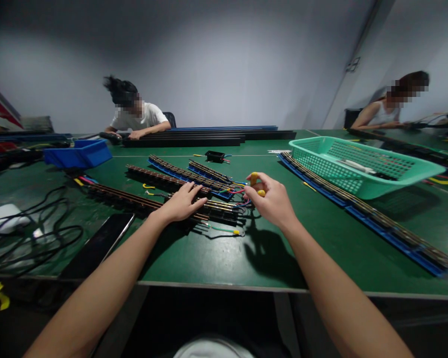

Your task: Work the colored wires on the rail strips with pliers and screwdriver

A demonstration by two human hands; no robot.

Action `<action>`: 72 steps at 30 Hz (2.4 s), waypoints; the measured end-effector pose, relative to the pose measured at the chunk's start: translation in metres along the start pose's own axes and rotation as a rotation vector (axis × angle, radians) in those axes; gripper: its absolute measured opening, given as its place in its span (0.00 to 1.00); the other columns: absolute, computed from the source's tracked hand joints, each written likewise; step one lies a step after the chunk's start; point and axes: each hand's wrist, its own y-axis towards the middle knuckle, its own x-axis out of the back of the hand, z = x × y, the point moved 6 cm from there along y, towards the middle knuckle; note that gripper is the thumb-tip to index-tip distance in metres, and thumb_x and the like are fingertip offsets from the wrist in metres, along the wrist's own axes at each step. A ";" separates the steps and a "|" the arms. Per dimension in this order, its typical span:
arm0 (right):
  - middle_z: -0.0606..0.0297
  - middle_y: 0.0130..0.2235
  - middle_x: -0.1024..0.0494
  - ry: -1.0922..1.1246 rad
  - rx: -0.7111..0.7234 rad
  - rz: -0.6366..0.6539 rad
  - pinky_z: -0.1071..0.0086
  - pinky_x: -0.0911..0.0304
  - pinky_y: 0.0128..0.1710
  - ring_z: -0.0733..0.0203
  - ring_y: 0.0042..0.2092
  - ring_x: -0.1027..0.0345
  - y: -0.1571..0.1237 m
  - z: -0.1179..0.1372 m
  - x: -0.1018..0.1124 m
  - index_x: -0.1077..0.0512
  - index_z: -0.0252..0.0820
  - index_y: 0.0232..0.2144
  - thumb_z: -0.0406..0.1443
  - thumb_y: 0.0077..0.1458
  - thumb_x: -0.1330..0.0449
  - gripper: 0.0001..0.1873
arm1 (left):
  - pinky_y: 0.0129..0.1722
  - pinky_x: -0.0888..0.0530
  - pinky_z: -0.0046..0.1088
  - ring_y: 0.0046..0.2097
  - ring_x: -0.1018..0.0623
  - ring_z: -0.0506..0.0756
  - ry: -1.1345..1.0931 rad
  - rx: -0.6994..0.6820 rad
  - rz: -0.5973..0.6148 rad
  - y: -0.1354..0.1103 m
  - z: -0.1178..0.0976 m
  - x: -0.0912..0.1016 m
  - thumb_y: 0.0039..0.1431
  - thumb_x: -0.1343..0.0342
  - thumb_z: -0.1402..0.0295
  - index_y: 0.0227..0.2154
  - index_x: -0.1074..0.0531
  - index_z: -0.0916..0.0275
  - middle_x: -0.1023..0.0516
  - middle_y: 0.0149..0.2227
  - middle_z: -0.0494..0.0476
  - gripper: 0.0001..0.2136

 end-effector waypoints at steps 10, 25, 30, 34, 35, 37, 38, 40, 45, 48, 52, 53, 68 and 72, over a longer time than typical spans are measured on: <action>0.68 0.24 0.25 -0.023 0.022 0.020 0.68 0.36 0.28 0.60 0.26 0.29 0.001 0.001 -0.001 0.30 0.40 0.40 0.46 0.53 0.40 0.18 | 0.66 0.44 0.45 0.71 0.49 0.65 -0.023 -0.005 -0.008 0.001 0.001 -0.002 0.67 0.60 0.46 0.67 0.43 0.65 0.48 0.71 0.69 0.34; 0.69 0.22 0.27 -0.135 0.095 -0.012 0.70 0.40 0.25 0.62 0.23 0.32 -0.004 0.011 -0.002 0.30 0.42 0.37 0.46 0.55 0.42 0.14 | 0.65 0.42 0.44 0.71 0.48 0.65 -0.017 0.000 0.001 -0.001 -0.001 0.002 0.67 0.61 0.46 0.67 0.43 0.65 0.47 0.70 0.69 0.34; 0.70 0.21 0.28 -0.139 0.095 -0.021 0.70 0.41 0.24 0.62 0.23 0.33 -0.006 0.013 -0.002 0.31 0.42 0.36 0.46 0.53 0.41 0.14 | 0.66 0.43 0.44 0.71 0.48 0.65 -0.015 -0.001 0.000 -0.002 -0.002 0.003 0.67 0.60 0.48 0.67 0.43 0.66 0.47 0.70 0.71 0.33; 0.70 0.20 0.30 -0.112 0.088 0.002 0.71 0.43 0.23 0.63 0.22 0.36 -0.007 0.014 -0.002 0.31 0.41 0.37 0.46 0.53 0.41 0.15 | 0.66 0.44 0.44 0.71 0.48 0.65 -0.008 -0.003 0.004 -0.003 -0.003 0.003 0.67 0.59 0.47 0.67 0.43 0.66 0.48 0.70 0.71 0.34; 0.71 0.20 0.30 -0.101 0.085 0.004 0.71 0.44 0.22 0.64 0.22 0.36 -0.007 0.014 -0.002 0.30 0.40 0.37 0.45 0.53 0.41 0.15 | 0.66 0.44 0.43 0.71 0.48 0.65 -0.008 -0.004 0.004 -0.003 -0.002 0.003 0.67 0.59 0.47 0.67 0.43 0.66 0.48 0.70 0.71 0.34; 0.71 0.20 0.31 -0.079 0.080 0.004 0.71 0.44 0.22 0.64 0.21 0.37 -0.007 0.013 -0.001 0.30 0.40 0.37 0.45 0.53 0.41 0.15 | 0.66 0.44 0.43 0.71 0.49 0.65 -0.009 -0.003 0.009 -0.003 -0.002 0.003 0.67 0.59 0.47 0.67 0.43 0.67 0.48 0.70 0.72 0.34; 0.71 0.20 0.30 -0.069 0.078 0.004 0.71 0.44 0.23 0.64 0.22 0.37 -0.007 0.013 -0.001 0.30 0.40 0.37 0.44 0.52 0.41 0.14 | 0.66 0.45 0.43 0.71 0.49 0.65 -0.009 0.000 0.012 -0.002 -0.002 0.003 0.67 0.59 0.47 0.67 0.43 0.67 0.48 0.70 0.72 0.34; 0.69 0.22 0.27 -0.047 0.068 0.023 0.70 0.40 0.26 0.62 0.24 0.34 -0.007 0.012 -0.002 0.30 0.40 0.38 0.42 0.51 0.41 0.14 | 0.67 0.45 0.42 0.71 0.49 0.65 -0.008 0.003 0.016 -0.002 -0.001 0.002 0.67 0.60 0.46 0.67 0.44 0.67 0.48 0.70 0.71 0.34; 0.66 0.27 0.24 -0.087 0.080 0.119 0.69 0.39 0.29 0.61 0.29 0.31 -0.005 0.010 -0.007 0.30 0.39 0.44 0.38 0.50 0.43 0.18 | 0.66 0.44 0.44 0.71 0.49 0.65 -0.010 -0.009 0.006 0.000 -0.001 0.000 0.67 0.60 0.47 0.67 0.44 0.67 0.49 0.71 0.72 0.34; 0.68 0.28 0.27 -0.133 0.131 0.157 0.70 0.41 0.28 0.63 0.28 0.36 -0.005 0.013 -0.007 0.29 0.38 0.46 0.37 0.50 0.43 0.20 | 0.66 0.43 0.45 0.71 0.49 0.66 -0.011 -0.013 0.004 0.000 -0.001 0.000 0.67 0.60 0.47 0.67 0.44 0.67 0.48 0.70 0.72 0.34; 0.70 0.26 0.31 -0.140 0.184 0.267 0.72 0.45 0.26 0.66 0.26 0.43 -0.008 0.016 -0.011 0.27 0.37 0.47 0.36 0.49 0.43 0.21 | 0.65 0.42 0.46 0.71 0.49 0.67 -0.017 -0.006 0.004 0.001 0.000 -0.001 0.67 0.61 0.46 0.67 0.43 0.66 0.48 0.70 0.71 0.35; 0.71 0.25 0.32 -0.138 0.188 0.287 0.72 0.46 0.25 0.67 0.25 0.44 -0.008 0.016 -0.012 0.27 0.37 0.48 0.36 0.49 0.43 0.22 | 0.65 0.42 0.46 0.71 0.49 0.67 -0.020 -0.004 0.004 0.001 0.000 -0.001 0.67 0.61 0.46 0.67 0.43 0.66 0.48 0.70 0.71 0.35; 0.65 0.32 0.22 -0.038 0.144 0.177 0.69 0.38 0.30 0.61 0.31 0.32 0.000 0.005 0.000 0.33 0.39 0.49 0.33 0.48 0.47 0.23 | 0.65 0.43 0.47 0.72 0.50 0.66 -0.037 0.003 0.013 0.001 0.001 -0.001 0.67 0.60 0.46 0.68 0.44 0.66 0.49 0.71 0.72 0.35; 0.64 0.33 0.23 0.037 0.092 0.144 0.68 0.34 0.31 0.59 0.33 0.31 0.003 0.001 0.008 0.33 0.40 0.50 0.32 0.45 0.46 0.26 | 0.65 0.42 0.47 0.72 0.50 0.66 -0.039 0.003 0.017 0.000 0.000 0.000 0.67 0.60 0.46 0.68 0.45 0.66 0.49 0.71 0.72 0.35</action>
